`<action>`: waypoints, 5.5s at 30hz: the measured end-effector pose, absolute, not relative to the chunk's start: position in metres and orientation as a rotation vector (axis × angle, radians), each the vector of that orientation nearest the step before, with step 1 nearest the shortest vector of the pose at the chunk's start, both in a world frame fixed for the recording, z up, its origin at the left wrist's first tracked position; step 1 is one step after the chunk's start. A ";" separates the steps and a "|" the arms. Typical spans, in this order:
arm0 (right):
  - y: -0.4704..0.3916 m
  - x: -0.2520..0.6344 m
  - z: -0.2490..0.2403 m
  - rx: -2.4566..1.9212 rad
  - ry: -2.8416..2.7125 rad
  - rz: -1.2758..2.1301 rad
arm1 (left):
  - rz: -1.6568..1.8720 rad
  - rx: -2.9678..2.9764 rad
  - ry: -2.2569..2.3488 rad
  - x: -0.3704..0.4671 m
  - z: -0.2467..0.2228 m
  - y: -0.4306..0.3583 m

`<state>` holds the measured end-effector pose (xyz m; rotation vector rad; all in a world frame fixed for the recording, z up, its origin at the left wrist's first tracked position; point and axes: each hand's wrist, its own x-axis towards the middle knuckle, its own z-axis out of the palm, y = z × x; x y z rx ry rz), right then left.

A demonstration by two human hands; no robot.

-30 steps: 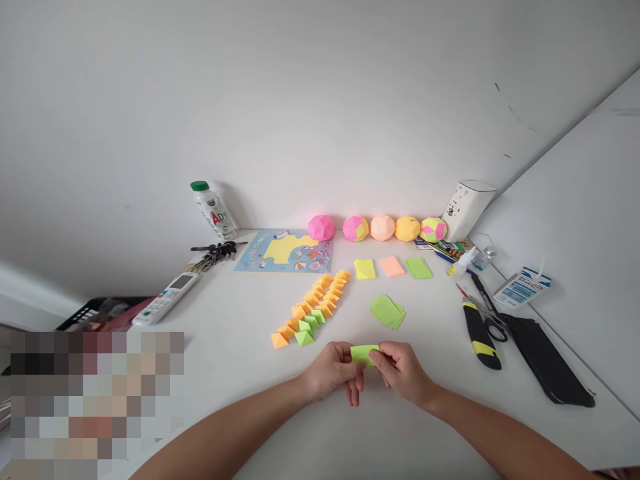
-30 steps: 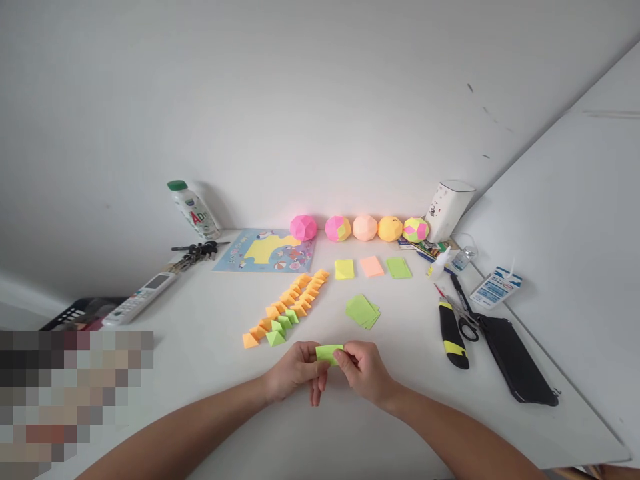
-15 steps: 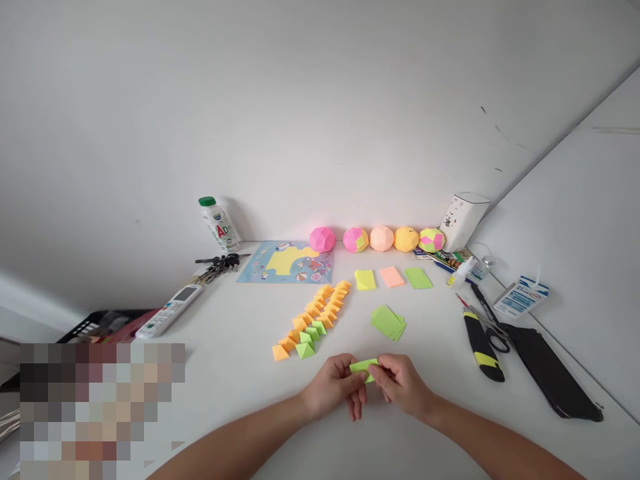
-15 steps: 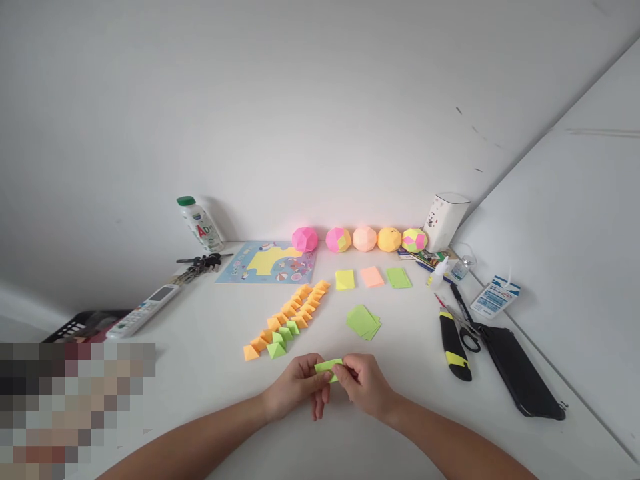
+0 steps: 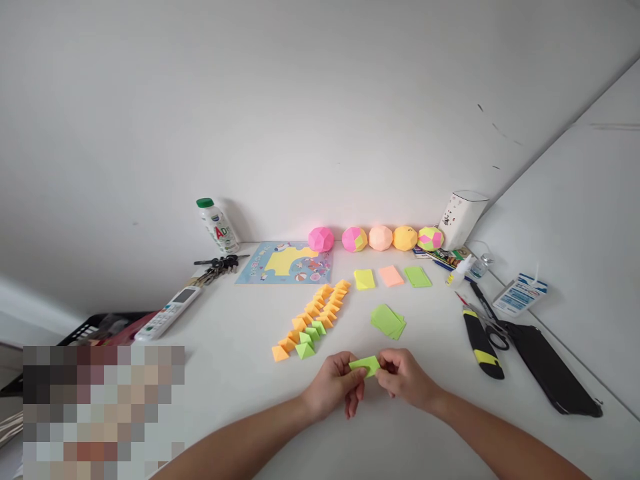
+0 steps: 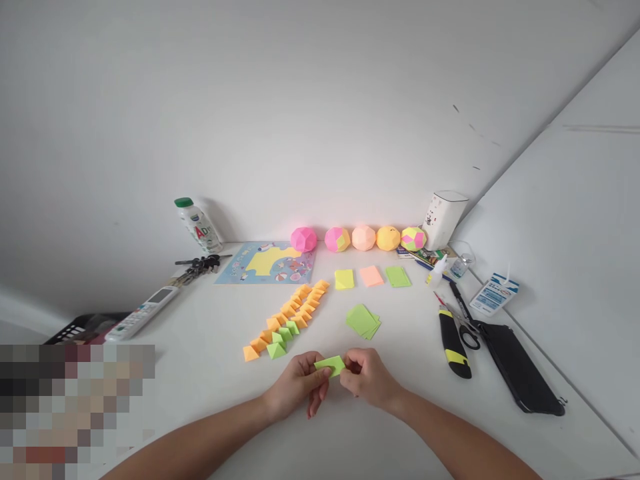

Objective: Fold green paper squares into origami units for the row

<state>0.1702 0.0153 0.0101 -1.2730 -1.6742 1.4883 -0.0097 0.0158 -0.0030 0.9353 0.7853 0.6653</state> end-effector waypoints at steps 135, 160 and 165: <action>0.018 0.174 0.014 -0.952 -2.029 0.960 | 0.591 1.181 0.661 -0.020 0.006 0.015; 0.014 0.172 0.015 -0.991 -1.915 0.939 | 0.573 1.079 0.593 -0.020 0.003 0.019; 0.015 0.171 0.014 -1.049 -1.900 0.967 | 0.572 1.087 0.624 -0.020 0.004 0.018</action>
